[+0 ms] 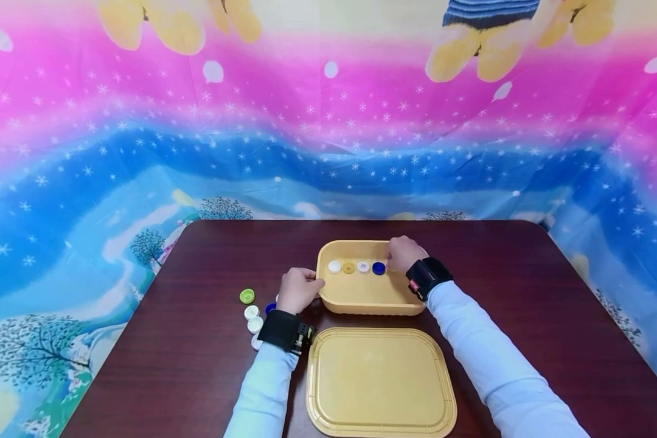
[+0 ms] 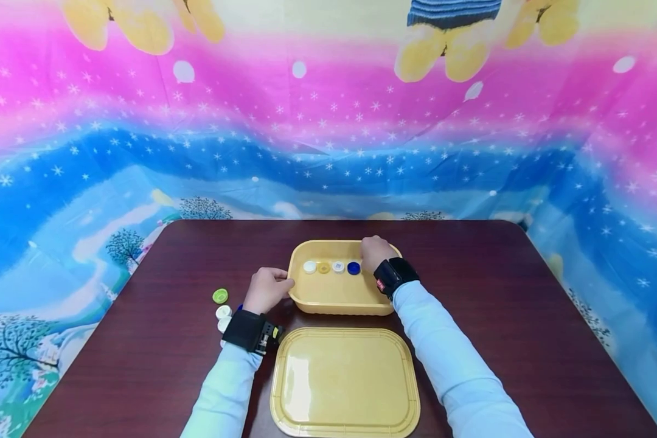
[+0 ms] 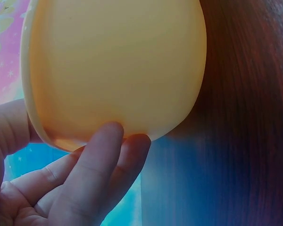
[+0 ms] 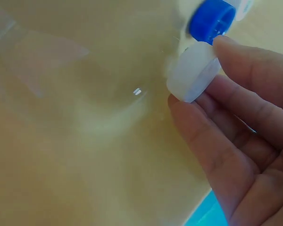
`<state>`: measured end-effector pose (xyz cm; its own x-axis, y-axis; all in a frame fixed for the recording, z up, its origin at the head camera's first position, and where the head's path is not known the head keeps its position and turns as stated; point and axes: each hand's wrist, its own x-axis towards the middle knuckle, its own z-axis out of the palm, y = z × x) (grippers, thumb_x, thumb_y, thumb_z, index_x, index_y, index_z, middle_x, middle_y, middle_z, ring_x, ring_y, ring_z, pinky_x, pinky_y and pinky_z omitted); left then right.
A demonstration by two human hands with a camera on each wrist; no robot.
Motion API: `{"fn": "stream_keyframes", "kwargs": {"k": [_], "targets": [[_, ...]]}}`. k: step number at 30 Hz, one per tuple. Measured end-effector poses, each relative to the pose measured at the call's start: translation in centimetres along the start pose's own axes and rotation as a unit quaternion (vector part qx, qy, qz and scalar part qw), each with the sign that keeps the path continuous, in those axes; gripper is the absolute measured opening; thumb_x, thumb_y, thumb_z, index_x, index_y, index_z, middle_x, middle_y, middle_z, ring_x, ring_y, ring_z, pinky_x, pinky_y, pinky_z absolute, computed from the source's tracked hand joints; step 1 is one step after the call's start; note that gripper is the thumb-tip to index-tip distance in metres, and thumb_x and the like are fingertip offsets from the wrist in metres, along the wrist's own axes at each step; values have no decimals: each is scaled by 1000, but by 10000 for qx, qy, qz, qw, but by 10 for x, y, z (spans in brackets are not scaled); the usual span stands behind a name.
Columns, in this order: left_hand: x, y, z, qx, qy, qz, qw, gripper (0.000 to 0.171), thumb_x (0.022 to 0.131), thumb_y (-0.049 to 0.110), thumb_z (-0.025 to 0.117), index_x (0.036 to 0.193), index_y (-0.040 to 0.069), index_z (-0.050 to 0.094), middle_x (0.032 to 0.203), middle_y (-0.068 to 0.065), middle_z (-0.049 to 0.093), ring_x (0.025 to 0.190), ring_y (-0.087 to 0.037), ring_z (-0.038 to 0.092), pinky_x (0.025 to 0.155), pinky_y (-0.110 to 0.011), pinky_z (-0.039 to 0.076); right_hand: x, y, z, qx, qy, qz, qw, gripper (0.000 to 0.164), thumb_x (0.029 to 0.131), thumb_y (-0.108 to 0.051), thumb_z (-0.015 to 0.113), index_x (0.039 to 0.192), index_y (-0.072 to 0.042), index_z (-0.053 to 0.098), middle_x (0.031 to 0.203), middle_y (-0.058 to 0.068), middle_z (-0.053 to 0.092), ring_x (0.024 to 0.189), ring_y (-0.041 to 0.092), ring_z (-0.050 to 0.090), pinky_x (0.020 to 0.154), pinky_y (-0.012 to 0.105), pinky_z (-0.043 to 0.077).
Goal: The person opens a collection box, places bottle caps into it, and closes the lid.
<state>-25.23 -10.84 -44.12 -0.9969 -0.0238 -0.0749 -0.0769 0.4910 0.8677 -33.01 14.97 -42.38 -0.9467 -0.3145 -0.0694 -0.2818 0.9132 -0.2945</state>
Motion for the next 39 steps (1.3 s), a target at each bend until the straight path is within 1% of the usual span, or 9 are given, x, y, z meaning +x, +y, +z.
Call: {"fn": "stream_keyframes", "kwargs": {"k": [5,11,15,19,22,24,29,35,39], "targets": [[-1,0,0,-5,6,-23,10000,18,89,13,66,99,0,73,76,-11,69,67,-24,69,59,-29,56,1,1,6,-101,37,-78,9999,47,76,6,67,48,-16,37,54,-5,19,47,12,19,46,25,17],[0,0,1,48,6,-72,10000,19,89,14,67,101,1,73,76,-9,69,67,-24,68,59,-29,56,-2,2,10,-172,80,78,9998,48,79,-1,72,46,-15,40,51,-5,22,44,13,25,45,25,20],[0,1,1,37,4,-64,10000,19,89,14,67,100,0,73,77,-10,70,65,-22,68,59,-29,56,-3,1,11,-192,155,54,9997,49,78,0,73,46,-14,38,50,-4,23,45,14,25,46,25,20],[0,2,0,28,13,-47,10000,18,89,14,67,99,1,74,77,-11,70,65,-21,68,59,-29,56,-1,2,14,-283,160,82,9994,49,80,0,71,47,-15,37,50,-4,23,46,14,24,48,27,21],[0,1,0,56,21,-39,10000,18,89,14,67,99,1,74,76,-10,70,66,-21,69,60,-29,56,1,3,18,-336,127,164,9992,45,82,-1,69,50,-14,41,52,-4,26,47,14,27,50,27,24],[0,0,1,71,20,-33,10000,18,89,14,67,99,1,74,76,-9,69,67,-22,69,60,-30,56,2,4,20,-339,98,186,9992,39,84,-1,67,53,-13,46,53,-3,29,48,14,31,51,27,27],[1,-1,1,48,4,-10,10000,18,89,14,67,99,1,74,74,-7,69,69,-24,69,60,-29,56,-1,-2,16,-244,19,238,9994,25,86,-1,67,63,-8,59,54,-1,39,51,17,39,54,29,32],[2,-3,2,24,25,57,10000,17,89,13,67,97,1,74,70,-5,67,68,-26,69,59,-28,56,-4,-6,13,-278,-56,301,9991,21,87,-2,67,67,-7,62,55,1,45,53,18,43,57,30,35],[3,-4,2,45,46,96,9999,16,89,12,67,97,0,74,70,-5,67,66,-24,68,59,-28,55,-3,-6,13,-328,-70,292,9990,23,86,-2,67,66,-8,61,56,1,45,53,18,43,58,29,35]]}}
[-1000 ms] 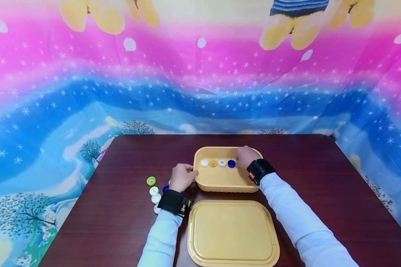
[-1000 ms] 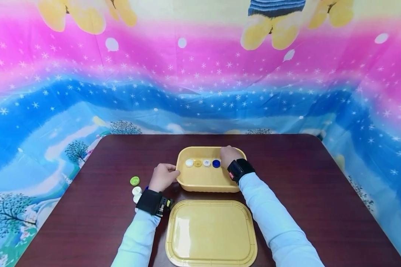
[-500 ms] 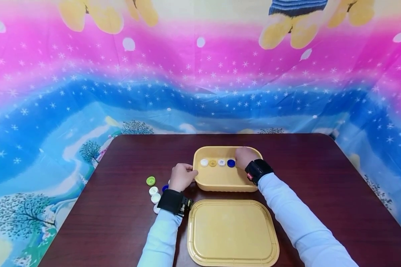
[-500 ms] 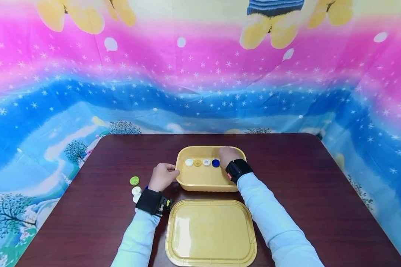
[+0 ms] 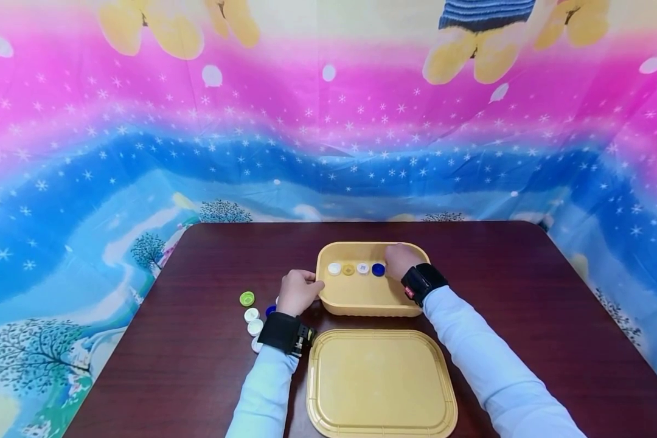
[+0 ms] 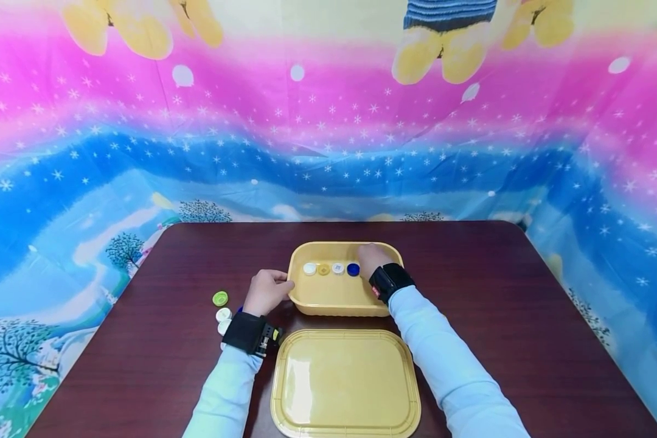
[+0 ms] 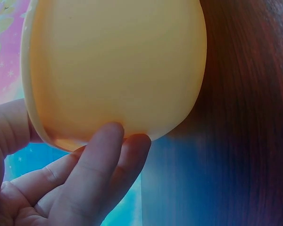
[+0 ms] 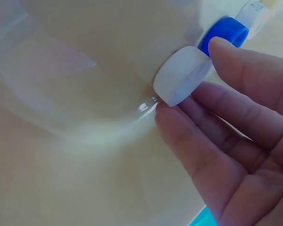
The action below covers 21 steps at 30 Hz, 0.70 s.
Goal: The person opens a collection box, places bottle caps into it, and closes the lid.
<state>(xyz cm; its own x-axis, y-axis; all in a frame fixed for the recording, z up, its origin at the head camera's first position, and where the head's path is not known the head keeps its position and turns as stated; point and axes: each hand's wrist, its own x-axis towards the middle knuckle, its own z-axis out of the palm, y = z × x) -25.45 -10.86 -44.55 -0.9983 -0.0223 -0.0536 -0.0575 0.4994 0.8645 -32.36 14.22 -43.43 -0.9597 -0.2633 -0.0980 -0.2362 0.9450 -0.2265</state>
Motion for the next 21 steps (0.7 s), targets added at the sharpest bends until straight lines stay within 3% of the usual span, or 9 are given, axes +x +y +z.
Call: {"fn": "stream_keyframes", "kwargs": {"k": [11,16,21], "targets": [[-2,2,-1,24,14,22,10000,16,87,13,68,96,1,74,73,-6,69,63,-17,67,59,-29,56,-3,0,-18,6,37,-58,10000,13,75,1,71,68,-2,61,59,2,40,56,19,40,56,30,36],[-2,3,-1,2,-33,16,10000,18,88,13,67,98,0,74,75,-8,70,64,-17,67,60,-29,56,-12,-4,-35,236,-115,123,9996,7,82,-4,74,86,-1,70,66,3,53,62,20,49,57,29,41],[-1,2,-1,-1,-65,-23,10000,19,89,14,66,100,0,74,78,-10,70,64,-18,66,60,-29,56,-23,0,-50,64,187,-213,9996,8,83,-7,75,89,-1,73,74,6,64,68,21,56,63,33,45]]}}
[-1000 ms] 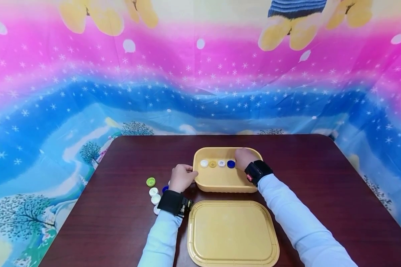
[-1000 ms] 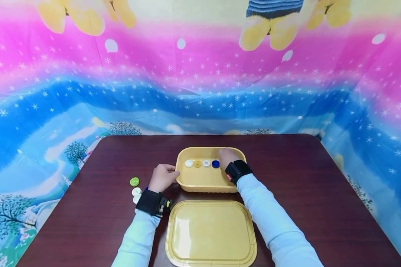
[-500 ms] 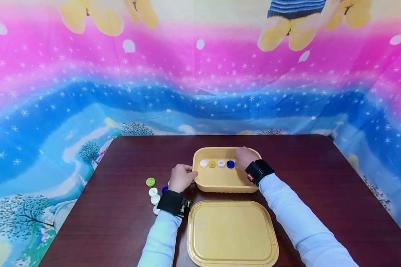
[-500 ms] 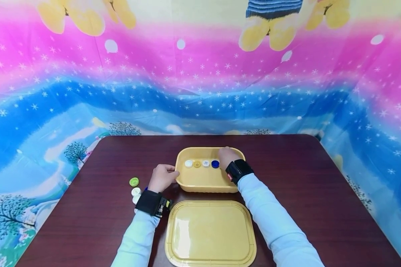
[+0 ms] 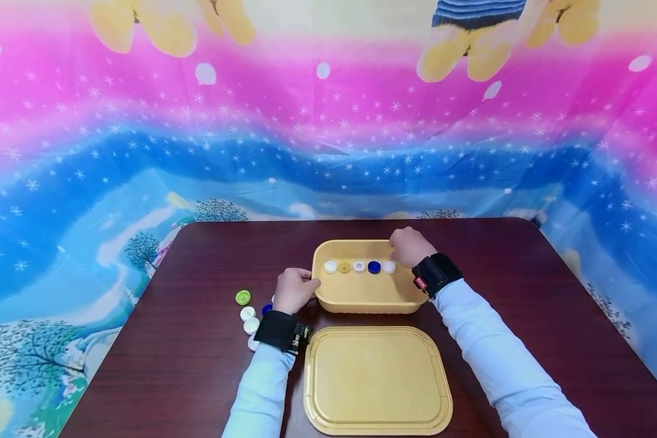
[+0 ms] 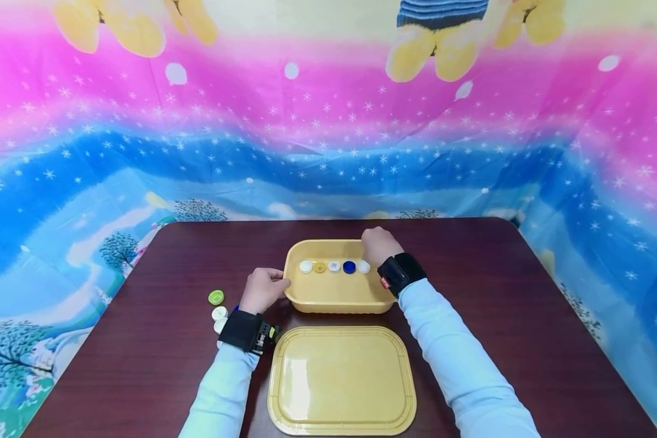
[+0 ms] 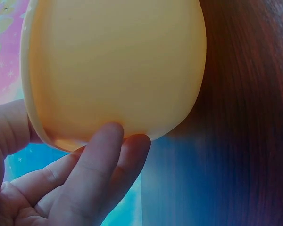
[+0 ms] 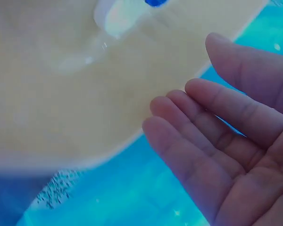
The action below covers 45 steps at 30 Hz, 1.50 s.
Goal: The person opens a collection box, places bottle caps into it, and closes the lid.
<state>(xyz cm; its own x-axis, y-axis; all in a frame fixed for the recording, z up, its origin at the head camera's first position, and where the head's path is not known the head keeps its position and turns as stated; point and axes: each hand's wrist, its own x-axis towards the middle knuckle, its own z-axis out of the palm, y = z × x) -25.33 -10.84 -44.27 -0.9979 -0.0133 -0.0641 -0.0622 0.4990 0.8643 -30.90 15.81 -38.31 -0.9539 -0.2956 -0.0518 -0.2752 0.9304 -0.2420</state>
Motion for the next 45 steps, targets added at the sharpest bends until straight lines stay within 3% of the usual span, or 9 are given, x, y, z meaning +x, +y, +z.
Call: {"fn": "stream_keyframes", "kwargs": {"k": [4,10,15,21,32,45], "targets": [[1,-1,1,26,-1,25,10000,19,89,13,66,100,0,74,78,-11,70,63,-16,66,60,-29,56,-11,6,-12,26,215,-104,9997,15,84,-7,74,96,2,75,88,11,70,80,24,63,74,38,52],[1,-1,3,64,-5,27,10000,19,88,14,66,99,0,74,75,-7,70,65,-18,67,60,-29,56,-32,13,-30,204,318,116,9992,17,88,-8,71,100,3,73,89,14,69,75,24,63,69,38,52],[2,1,2,120,24,17,9999,19,88,14,67,99,0,74,74,-6,69,65,-19,67,59,-29,55,-51,23,-37,385,419,317,9979,32,90,-9,68,115,9,66,111,26,65,97,36,65,82,49,53],[3,5,2,170,56,115,9998,20,88,14,67,100,0,75,77,-7,70,64,-15,66,62,-30,56,-73,43,-40,465,469,501,9966,33,90,-10,67,117,10,65,114,28,63,103,42,62,85,54,50],[4,4,0,322,47,13,9995,22,88,17,68,102,2,75,78,-6,70,65,-15,66,63,-30,55,-113,81,-22,657,296,909,9932,37,90,-12,70,118,11,63,114,30,62,99,43,62,80,52,53],[1,4,1,171,23,40,9998,22,90,15,66,104,0,74,84,-10,71,68,-18,67,67,-33,57,-139,108,12,736,115,690,9948,35,84,-3,72,117,9,65,115,27,63,104,43,60,82,53,52]]}}
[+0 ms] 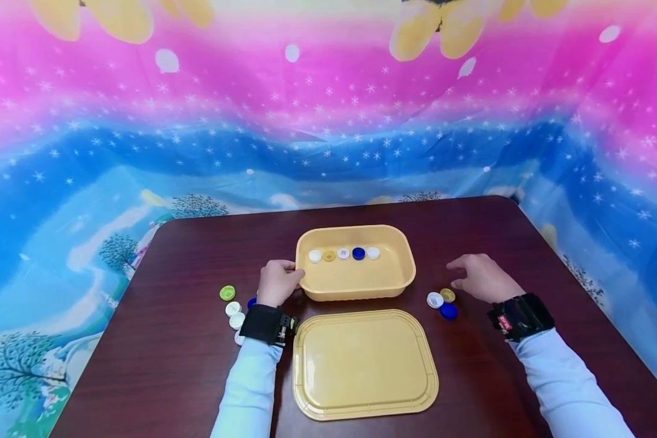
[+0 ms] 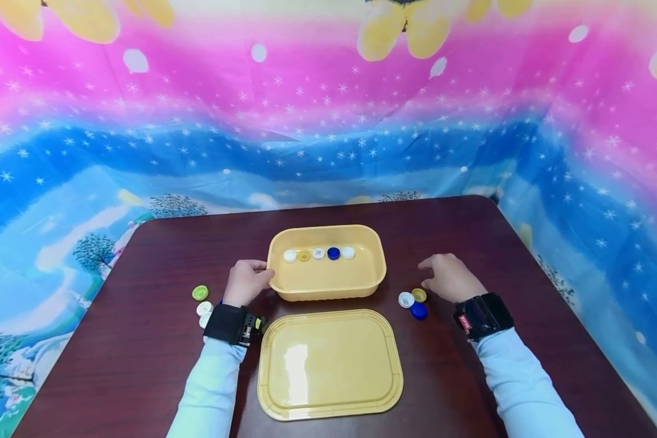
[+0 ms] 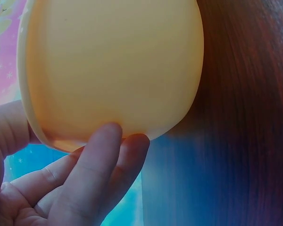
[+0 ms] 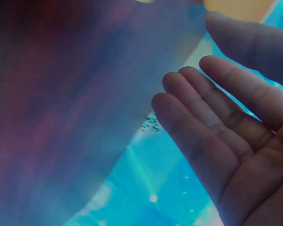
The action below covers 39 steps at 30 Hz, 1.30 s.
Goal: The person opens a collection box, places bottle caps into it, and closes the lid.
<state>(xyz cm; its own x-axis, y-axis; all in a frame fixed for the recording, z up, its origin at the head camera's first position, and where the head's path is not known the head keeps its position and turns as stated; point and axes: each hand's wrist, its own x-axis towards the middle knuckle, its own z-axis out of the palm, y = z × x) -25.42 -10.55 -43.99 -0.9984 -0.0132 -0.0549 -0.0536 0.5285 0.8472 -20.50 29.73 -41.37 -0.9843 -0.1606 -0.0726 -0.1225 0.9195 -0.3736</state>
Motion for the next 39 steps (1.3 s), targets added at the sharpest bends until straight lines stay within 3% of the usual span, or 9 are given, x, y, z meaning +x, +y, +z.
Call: {"fn": "stream_keyframes", "kwargs": {"k": [8,21,29,39], "targets": [[-1,0,0,-30,22,23,10000,22,90,14,66,103,-1,74,83,-10,71,69,-19,68,67,-33,57,-5,9,15,-77,-136,-141,9998,33,81,0,73,114,6,68,111,23,65,105,43,58,86,55,50],[0,0,0,3,31,-35,10000,22,90,15,66,103,0,74,82,-9,71,68,-17,68,67,-32,57,-5,10,23,-232,-321,-874,9954,30,78,5,74,107,1,72,104,14,67,99,35,62,83,51,52],[0,1,0,-40,7,-52,10000,22,90,14,66,104,-1,74,84,-10,71,69,-18,68,67,-33,57,-5,8,24,-264,-431,-964,9941,26,80,4,74,105,-4,74,103,10,68,99,32,62,84,50,52],[0,0,0,-41,20,-71,10000,21,90,15,67,103,0,74,84,-10,71,67,-17,67,67,-32,57,-2,7,27,-255,-466,-751,9958,26,79,4,75,105,-2,74,102,12,68,98,34,62,83,51,52]]}}
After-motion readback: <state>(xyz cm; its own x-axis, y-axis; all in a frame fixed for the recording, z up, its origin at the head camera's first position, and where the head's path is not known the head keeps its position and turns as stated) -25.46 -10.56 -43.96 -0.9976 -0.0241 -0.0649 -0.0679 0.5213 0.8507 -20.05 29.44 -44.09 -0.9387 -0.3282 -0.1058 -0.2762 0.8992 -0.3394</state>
